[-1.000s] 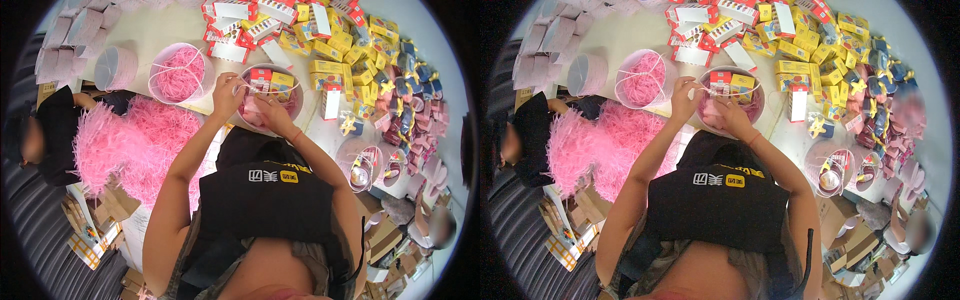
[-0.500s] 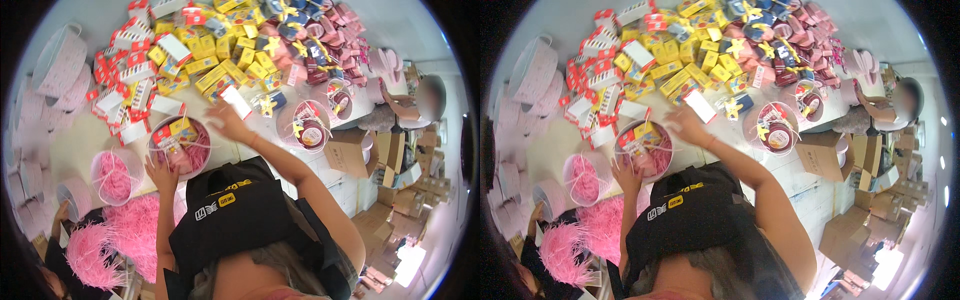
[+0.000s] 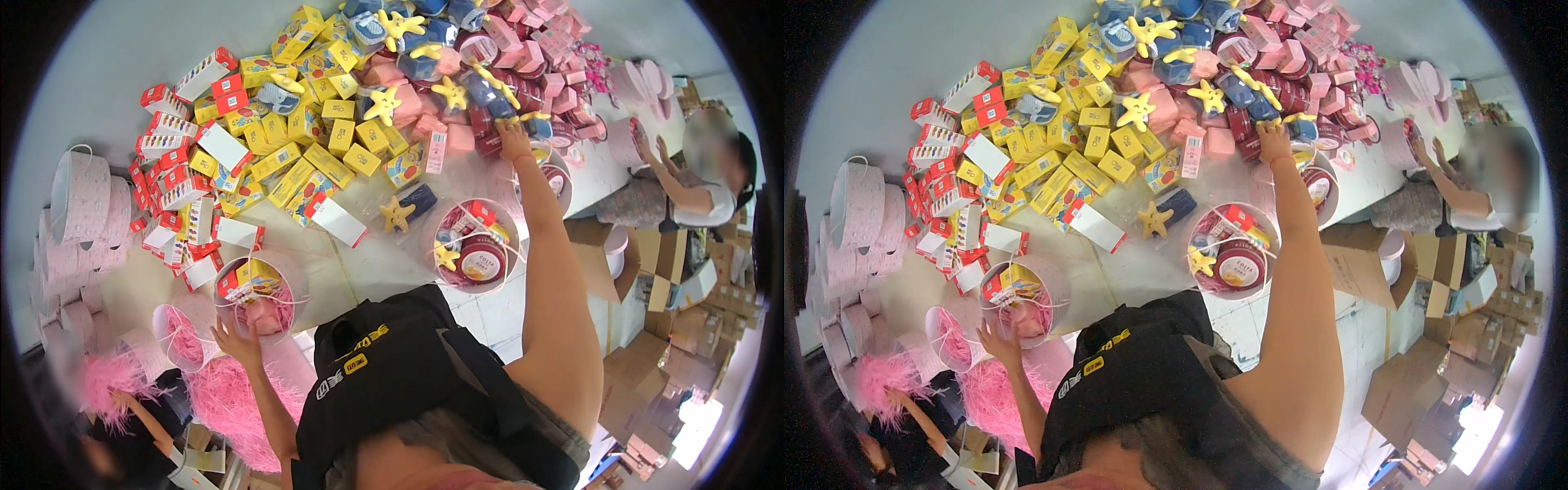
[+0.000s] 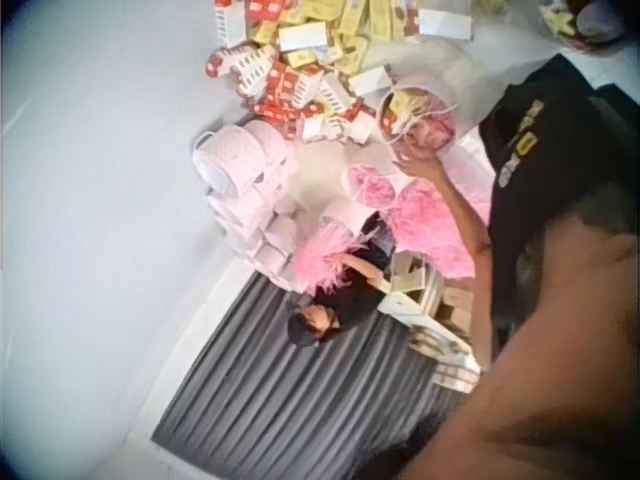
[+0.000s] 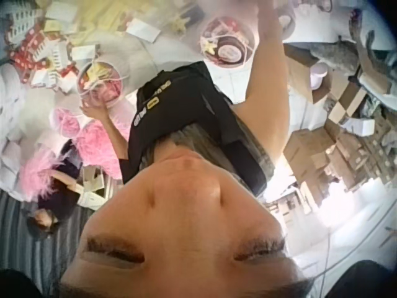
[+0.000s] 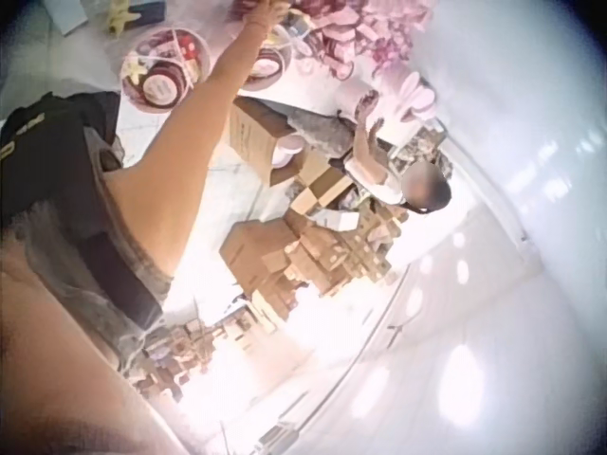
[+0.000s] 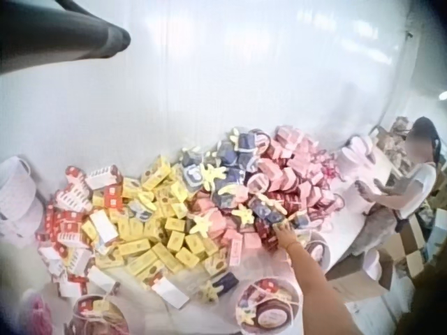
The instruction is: The person repeatedly places pink shredded paper into white buckets, then adds small packaged items and yellow star-shaped objects. They arrange the contents and move the filled buckets aside, continuing the process with new buckets.
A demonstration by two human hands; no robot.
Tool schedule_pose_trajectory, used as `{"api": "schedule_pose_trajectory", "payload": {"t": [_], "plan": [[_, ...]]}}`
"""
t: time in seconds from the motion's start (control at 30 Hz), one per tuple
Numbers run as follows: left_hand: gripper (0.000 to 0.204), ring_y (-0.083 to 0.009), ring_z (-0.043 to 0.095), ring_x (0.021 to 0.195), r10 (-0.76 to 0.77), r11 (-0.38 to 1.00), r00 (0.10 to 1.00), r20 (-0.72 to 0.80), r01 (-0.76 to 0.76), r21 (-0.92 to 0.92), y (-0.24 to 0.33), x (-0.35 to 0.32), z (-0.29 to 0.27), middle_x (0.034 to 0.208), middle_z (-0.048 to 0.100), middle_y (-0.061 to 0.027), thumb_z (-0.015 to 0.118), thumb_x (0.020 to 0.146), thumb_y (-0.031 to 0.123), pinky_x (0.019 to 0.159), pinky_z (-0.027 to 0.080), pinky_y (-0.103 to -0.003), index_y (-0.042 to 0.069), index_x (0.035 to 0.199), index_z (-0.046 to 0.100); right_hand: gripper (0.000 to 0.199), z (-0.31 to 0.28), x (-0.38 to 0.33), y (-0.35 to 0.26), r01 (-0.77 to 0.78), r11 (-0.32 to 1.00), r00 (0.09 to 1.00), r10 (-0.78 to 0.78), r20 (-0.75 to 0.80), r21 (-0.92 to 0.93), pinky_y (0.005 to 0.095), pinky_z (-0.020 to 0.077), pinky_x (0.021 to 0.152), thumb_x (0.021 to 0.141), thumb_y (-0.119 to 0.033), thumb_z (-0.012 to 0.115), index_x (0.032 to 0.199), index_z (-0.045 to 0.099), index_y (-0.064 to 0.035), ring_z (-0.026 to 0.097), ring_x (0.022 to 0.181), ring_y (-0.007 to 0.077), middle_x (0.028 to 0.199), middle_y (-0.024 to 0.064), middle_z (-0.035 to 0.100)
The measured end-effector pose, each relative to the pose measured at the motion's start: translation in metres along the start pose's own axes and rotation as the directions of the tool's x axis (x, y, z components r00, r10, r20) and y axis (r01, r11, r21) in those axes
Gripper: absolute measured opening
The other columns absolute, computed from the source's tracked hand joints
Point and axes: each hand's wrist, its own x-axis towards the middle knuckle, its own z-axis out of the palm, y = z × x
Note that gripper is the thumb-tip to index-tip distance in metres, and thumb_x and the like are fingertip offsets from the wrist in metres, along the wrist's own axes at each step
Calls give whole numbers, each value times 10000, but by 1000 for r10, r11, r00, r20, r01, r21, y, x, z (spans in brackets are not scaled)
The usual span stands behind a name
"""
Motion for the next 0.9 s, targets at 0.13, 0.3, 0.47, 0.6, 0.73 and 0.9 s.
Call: {"api": "schedule_pose_trajectory", "payload": {"t": [0.13,0.3,0.47,0.6,0.73,0.9], "plan": [[442,-444,333,1373,-40,999,995,-91,37,-40,26,2,-13,1426,479,-165,731,840,280,1109,286,-582,108,1237,635,563,-21,7,24,171,974,982,-181,57,146,451,478,933,623,-58,725,1166,582,-102,576,1066,369,1063,132,648],[365,-418,361,1363,-19,963,984,-179,-30,-267,63,9,-3,1419,486,-168,718,856,199,1103,303,-545,83,1196,652,555,-140,-19,30,143,809,985,-174,0,570,383,507,879,693,-95,774,1196,543,-61,637,1001,288,1079,149,662],[291,-368,475,1274,45,901,981,-191,-122,-415,118,41,-9,1319,574,-172,708,864,157,1086,338,-477,49,1132,676,429,-212,-56,-58,-123,-41,977,-179,114,992,300,474,898,860,-148,731,1216,515,-44,605,1035,133,1137,77,645],[272,-301,535,1224,131,597,990,-48,-118,-793,153,64,-39,1286,597,-165,657,906,134,1051,393,-400,18,1152,654,429,-232,-93,-204,-108,-265,947,-321,18,958,290,443,937,881,-154,692,1257,507,-65,570,1074,129,1171,40,606],[555,-211,544,1185,288,18,924,250,256,-966,117,57,-48,1339,546,-136,473,1036,391,1005,436,-351,27,1445,382,524,-244,-138,-356,-290,-356,797,-604,18,888,307,449,961,878,-87,704,1325,432,-76,584,1101,151,1188,83,623],[321,-240,609,1073,-59,397,935,350,344,-851,9,30,-12,1107,661,-100,561,943,240,935,461,-373,27,1178,613,680,-241,-198,-483,-302,-426,797,-604,-20,853,325,461,978,839,-40,735,1404,358,-64,580,1125,182,1208,102,611]]}}
